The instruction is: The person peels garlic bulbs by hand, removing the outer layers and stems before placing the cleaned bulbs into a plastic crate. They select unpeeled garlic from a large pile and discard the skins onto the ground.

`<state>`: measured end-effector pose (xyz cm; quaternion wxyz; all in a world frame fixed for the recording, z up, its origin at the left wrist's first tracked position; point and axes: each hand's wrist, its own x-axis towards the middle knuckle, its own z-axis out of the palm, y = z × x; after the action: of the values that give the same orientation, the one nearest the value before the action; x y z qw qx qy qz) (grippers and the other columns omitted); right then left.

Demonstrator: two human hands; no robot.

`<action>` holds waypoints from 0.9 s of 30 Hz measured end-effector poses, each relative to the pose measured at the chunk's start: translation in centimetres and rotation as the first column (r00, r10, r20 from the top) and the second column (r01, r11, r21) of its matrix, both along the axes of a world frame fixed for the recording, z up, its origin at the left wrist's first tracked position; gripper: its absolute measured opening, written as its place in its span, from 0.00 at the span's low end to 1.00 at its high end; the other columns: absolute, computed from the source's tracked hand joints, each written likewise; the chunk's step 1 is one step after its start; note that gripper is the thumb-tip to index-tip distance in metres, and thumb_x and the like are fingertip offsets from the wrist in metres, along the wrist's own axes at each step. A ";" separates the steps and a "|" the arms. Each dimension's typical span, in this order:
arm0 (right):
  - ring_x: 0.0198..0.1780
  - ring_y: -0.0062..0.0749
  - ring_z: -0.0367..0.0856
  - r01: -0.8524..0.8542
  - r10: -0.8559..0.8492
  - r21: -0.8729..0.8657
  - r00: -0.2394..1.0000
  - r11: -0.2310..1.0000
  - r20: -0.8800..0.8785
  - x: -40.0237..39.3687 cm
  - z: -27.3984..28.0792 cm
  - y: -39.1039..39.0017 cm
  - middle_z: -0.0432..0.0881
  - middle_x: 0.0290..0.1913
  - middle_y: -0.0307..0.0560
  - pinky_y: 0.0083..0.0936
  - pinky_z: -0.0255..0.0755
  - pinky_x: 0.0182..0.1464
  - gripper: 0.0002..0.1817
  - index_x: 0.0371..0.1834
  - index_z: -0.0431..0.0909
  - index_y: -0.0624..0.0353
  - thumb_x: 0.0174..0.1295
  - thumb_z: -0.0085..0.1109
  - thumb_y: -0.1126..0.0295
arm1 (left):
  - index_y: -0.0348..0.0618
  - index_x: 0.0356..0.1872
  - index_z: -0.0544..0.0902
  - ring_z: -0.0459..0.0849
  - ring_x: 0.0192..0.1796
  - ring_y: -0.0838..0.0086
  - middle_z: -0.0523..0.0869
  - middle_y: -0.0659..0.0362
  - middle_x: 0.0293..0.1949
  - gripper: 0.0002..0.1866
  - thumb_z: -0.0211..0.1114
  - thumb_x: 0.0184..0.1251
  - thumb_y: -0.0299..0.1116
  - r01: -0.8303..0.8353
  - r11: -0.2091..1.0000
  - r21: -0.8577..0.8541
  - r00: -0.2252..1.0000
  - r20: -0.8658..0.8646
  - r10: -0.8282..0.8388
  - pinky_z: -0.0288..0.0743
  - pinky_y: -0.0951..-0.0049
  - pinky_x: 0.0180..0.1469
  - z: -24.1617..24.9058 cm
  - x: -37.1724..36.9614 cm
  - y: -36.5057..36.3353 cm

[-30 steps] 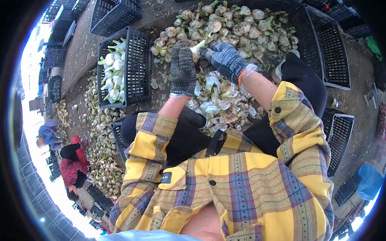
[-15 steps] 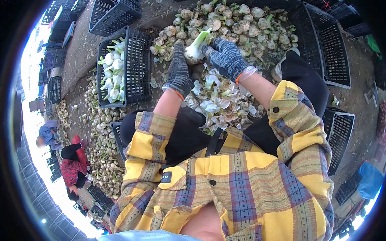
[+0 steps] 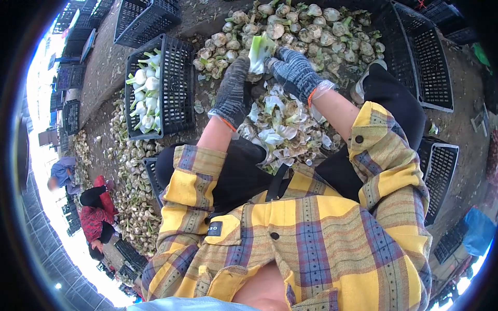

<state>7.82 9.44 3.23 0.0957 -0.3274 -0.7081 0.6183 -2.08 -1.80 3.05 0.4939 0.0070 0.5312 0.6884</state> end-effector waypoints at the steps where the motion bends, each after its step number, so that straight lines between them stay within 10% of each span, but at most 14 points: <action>1: 0.33 0.29 0.76 0.001 -0.001 -0.002 1.000 1.000 0.000 0.0 0.6 -0.1 0.80 0.33 0.51 0.25 0.70 0.38 0.16 0.43 0.74 0.68 0.57 0.52 0.65 | 0.42 0.40 0.75 0.75 0.20 0.77 0.81 0.59 0.27 0.23 0.49 0.64 0.55 -0.020 0.996 0.085 0.998 0.053 0.015 0.65 0.80 0.15 0.1 0.1 0.0; 4: 0.34 0.30 0.75 0.024 -0.028 -0.110 0.999 0.994 -0.037 0.1 1.2 -0.3 0.80 0.33 0.51 0.26 0.69 0.39 0.17 0.43 0.74 0.68 0.56 0.53 0.65 | 0.43 0.41 0.74 0.77 0.25 0.78 0.80 0.59 0.29 0.21 0.51 0.64 0.52 0.007 0.998 -0.057 0.923 0.384 0.016 0.67 0.81 0.18 0.2 -0.6 -0.5; 10: 0.36 0.32 0.78 -0.081 0.069 0.213 0.996 0.974 0.064 0.2 0.7 -0.3 0.80 0.35 0.50 0.28 0.70 0.40 0.16 0.43 0.75 0.67 0.57 0.52 0.66 | 0.43 0.41 0.74 0.79 0.26 0.76 0.80 0.59 0.28 0.19 0.53 0.63 0.49 0.072 0.997 0.004 0.993 0.093 -0.072 0.75 0.81 0.23 -0.3 -0.2 -0.9; 12: 0.37 0.33 0.78 0.001 -0.011 -0.189 0.998 0.982 -0.055 0.2 1.0 -0.4 0.80 0.35 0.53 0.28 0.70 0.41 0.17 0.43 0.74 0.68 0.57 0.52 0.65 | 0.43 0.41 0.74 0.79 0.26 0.75 0.80 0.59 0.29 0.19 0.54 0.63 0.49 0.050 0.999 0.016 0.998 0.022 -0.050 0.76 0.80 0.24 -0.4 -0.3 -1.0; 14: 0.37 0.34 0.78 0.023 -0.066 -0.384 0.993 0.923 -0.100 0.2 0.8 -0.3 0.80 0.35 0.54 0.29 0.70 0.42 0.18 0.43 0.74 0.69 0.57 0.52 0.64 | 0.42 0.41 0.74 0.79 0.29 0.75 0.80 0.58 0.31 0.18 0.55 0.63 0.47 -0.003 0.999 0.033 0.941 0.337 -0.008 0.77 0.78 0.26 -0.7 -0.6 -1.0; 16: 0.36 0.31 0.77 -0.057 0.055 -0.018 0.994 0.998 -0.097 0.1 0.2 0.0 0.80 0.34 0.52 0.26 0.71 0.40 0.18 0.43 0.73 0.71 0.57 0.52 0.65 | 0.41 0.40 0.74 0.80 0.30 0.74 0.80 0.58 0.31 0.18 0.54 0.63 0.47 0.022 0.998 0.051 0.945 0.325 -0.037 0.77 0.79 0.25 -1.3 -0.8 -1.0; 20: 0.34 0.18 0.75 -0.124 0.119 0.158 0.992 0.980 0.041 0.4 0.6 -0.4 0.80 0.36 0.40 0.17 0.70 0.37 0.12 0.45 0.74 0.66 0.60 0.50 0.72 | 0.43 0.41 0.73 0.81 0.32 0.72 0.79 0.57 0.34 0.17 0.53 0.64 0.47 0.034 0.999 -0.003 0.989 0.144 -0.033 0.78 0.77 0.27 -1.0 -0.6 -0.7; 22: 0.32 0.26 0.76 -0.017 -0.041 -0.306 0.983 0.952 -0.181 0.4 -0.1 -0.6 0.80 0.34 0.51 0.23 0.71 0.36 0.16 0.42 0.74 0.69 0.58 0.51 0.66 | 0.45 0.42 0.73 0.81 0.33 0.71 0.79 0.56 0.35 0.16 0.53 0.64 0.46 0.023 0.999 -0.043 1.000 0.010 -0.022 0.78 0.75 0.29 -0.5 -0.6 -0.8; 24: 0.33 0.28 0.78 -0.089 0.085 -0.042 0.993 0.995 -0.086 1.1 -0.4 0.6 0.80 0.30 0.49 0.26 0.72 0.35 0.12 0.40 0.75 0.67 0.59 0.51 0.68 | 0.46 0.42 0.72 0.81 0.35 0.70 0.79 0.56 0.38 0.14 0.53 0.64 0.45 -0.053 0.999 -0.012 0.993 0.109 0.054 0.79 0.73 0.31 -0.2 -0.9 -0.9; 26: 0.34 0.35 0.79 -0.278 0.357 0.575 0.934 0.769 -0.026 0.7 -1.9 1.2 0.78 0.28 0.51 0.28 0.73 0.35 0.10 0.37 0.75 0.65 0.59 0.49 0.70 | 0.45 0.42 0.71 0.81 0.37 0.70 0.79 0.56 0.38 0.14 0.52 0.65 0.45 -0.108 0.994 0.011 0.979 0.174 0.105 0.79 0.73 0.32 -0.2 -1.0 -0.6; 27: 0.35 0.43 0.78 -0.111 0.009 -0.277 0.938 0.955 -0.347 0.7 -1.0 0.0 0.76 0.28 0.55 0.30 0.72 0.36 0.09 0.35 0.76 0.64 0.59 0.47 0.71 | 0.46 0.42 0.71 0.81 0.36 0.70 0.79 0.56 0.38 0.14 0.53 0.65 0.45 -0.120 0.992 0.022 0.965 0.239 0.112 0.79 0.73 0.30 0.0 -1.0 -0.6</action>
<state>8.50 9.49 2.19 0.1485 -0.2037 -0.5914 0.7659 -3.12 -2.35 3.00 0.5123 -0.0975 0.4556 0.7215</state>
